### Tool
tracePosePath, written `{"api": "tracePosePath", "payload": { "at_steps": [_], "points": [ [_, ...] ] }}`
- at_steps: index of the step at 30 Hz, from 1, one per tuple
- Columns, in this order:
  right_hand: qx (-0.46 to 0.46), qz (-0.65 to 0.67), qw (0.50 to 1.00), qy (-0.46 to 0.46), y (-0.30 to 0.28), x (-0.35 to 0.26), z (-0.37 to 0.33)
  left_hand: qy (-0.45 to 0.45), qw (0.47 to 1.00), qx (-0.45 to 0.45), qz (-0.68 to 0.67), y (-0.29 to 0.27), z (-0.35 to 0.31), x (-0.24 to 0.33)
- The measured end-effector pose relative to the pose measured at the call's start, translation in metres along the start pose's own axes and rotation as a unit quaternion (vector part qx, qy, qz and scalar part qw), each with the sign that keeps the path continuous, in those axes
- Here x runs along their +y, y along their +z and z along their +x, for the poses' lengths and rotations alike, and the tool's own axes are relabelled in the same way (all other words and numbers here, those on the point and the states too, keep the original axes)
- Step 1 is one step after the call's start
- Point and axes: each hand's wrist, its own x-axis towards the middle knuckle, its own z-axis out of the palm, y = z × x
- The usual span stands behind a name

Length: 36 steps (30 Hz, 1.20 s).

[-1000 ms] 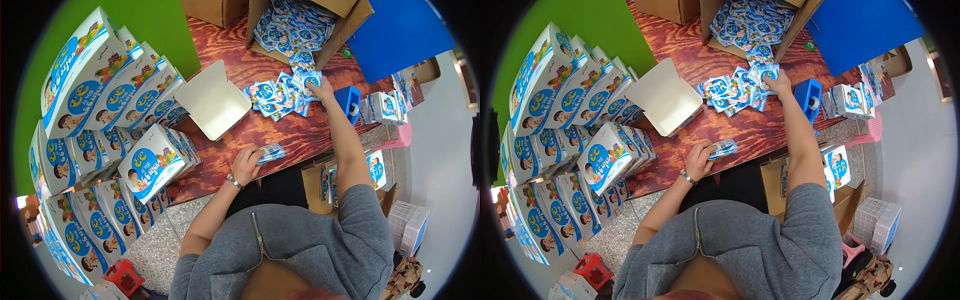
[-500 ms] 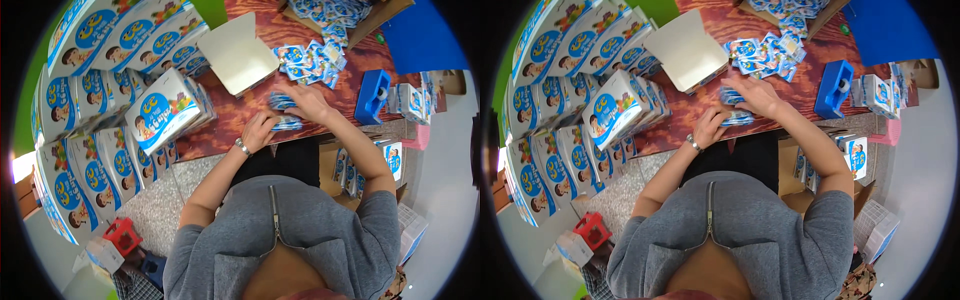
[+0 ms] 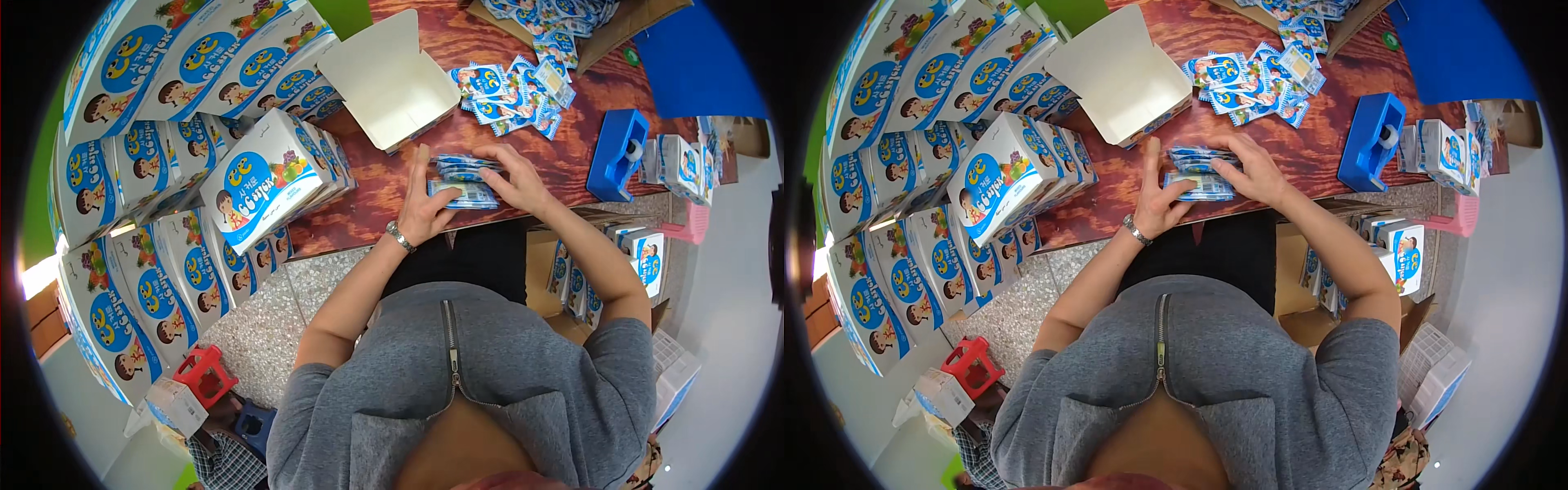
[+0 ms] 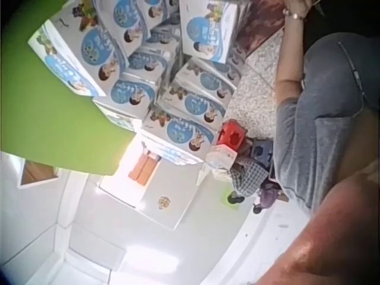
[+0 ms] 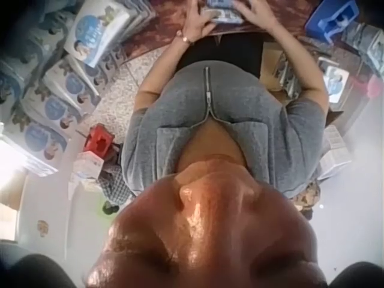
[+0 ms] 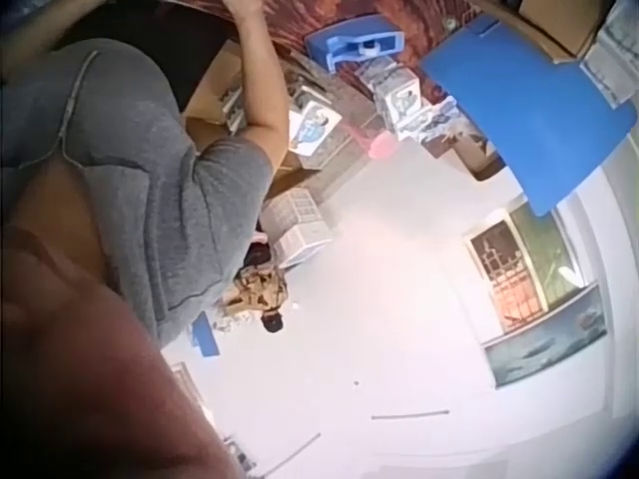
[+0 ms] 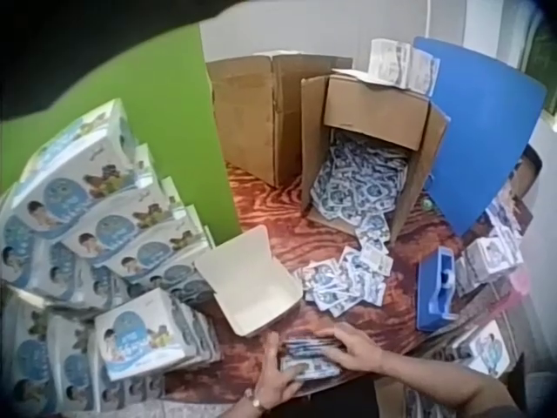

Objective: Packing individual product sachets into small cardboard boxes at a packing station.

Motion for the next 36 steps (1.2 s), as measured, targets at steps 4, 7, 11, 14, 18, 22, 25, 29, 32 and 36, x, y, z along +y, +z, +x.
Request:
{"api": "tracePosePath", "payload": {
  "at_steps": [4,7,11,14,18,22,25,29,32,36],
  "points": [
    [0.091,0.095,0.990,0.058,0.019,0.005,0.003,-0.049,0.985,-0.064,-0.152,0.016,-0.009,-0.011],
    [0.103,0.137,0.979,0.110,0.022,-0.003,0.011,-0.048,0.988,-0.064,-0.134,0.014,-0.010,-0.009],
    [0.094,0.053,0.992,0.065,0.024,-0.006,0.010,-0.008,1.000,0.023,0.017,0.014,0.001,-0.002],
    [0.050,0.128,0.986,0.099,0.019,-0.010,0.014,0.028,0.988,-0.121,0.093,-0.009,0.026,0.010],
    [0.110,-0.084,0.989,-0.055,-0.023,-0.001,0.067,0.021,0.990,-0.136,0.030,-0.004,0.024,0.004],
    [0.131,-0.257,0.954,-0.084,-0.053,0.041,0.133,0.022,0.989,-0.143,-0.027,0.002,0.028,-0.001],
    [0.002,-0.353,0.932,-0.083,-0.063,0.050,0.155,0.029,0.989,-0.139,-0.043,0.001,0.032,-0.002],
    [0.036,-0.294,0.954,-0.044,-0.098,0.058,0.162,0.035,0.991,-0.130,-0.028,0.000,0.036,0.000],
    [0.048,-0.146,0.987,0.056,-0.124,0.023,0.160,0.024,0.988,-0.149,-0.028,-0.002,0.029,-0.007],
    [-0.047,-0.134,0.988,-0.063,-0.135,0.055,0.152,0.025,0.989,-0.144,-0.031,0.001,0.030,-0.004]
  ]
}}
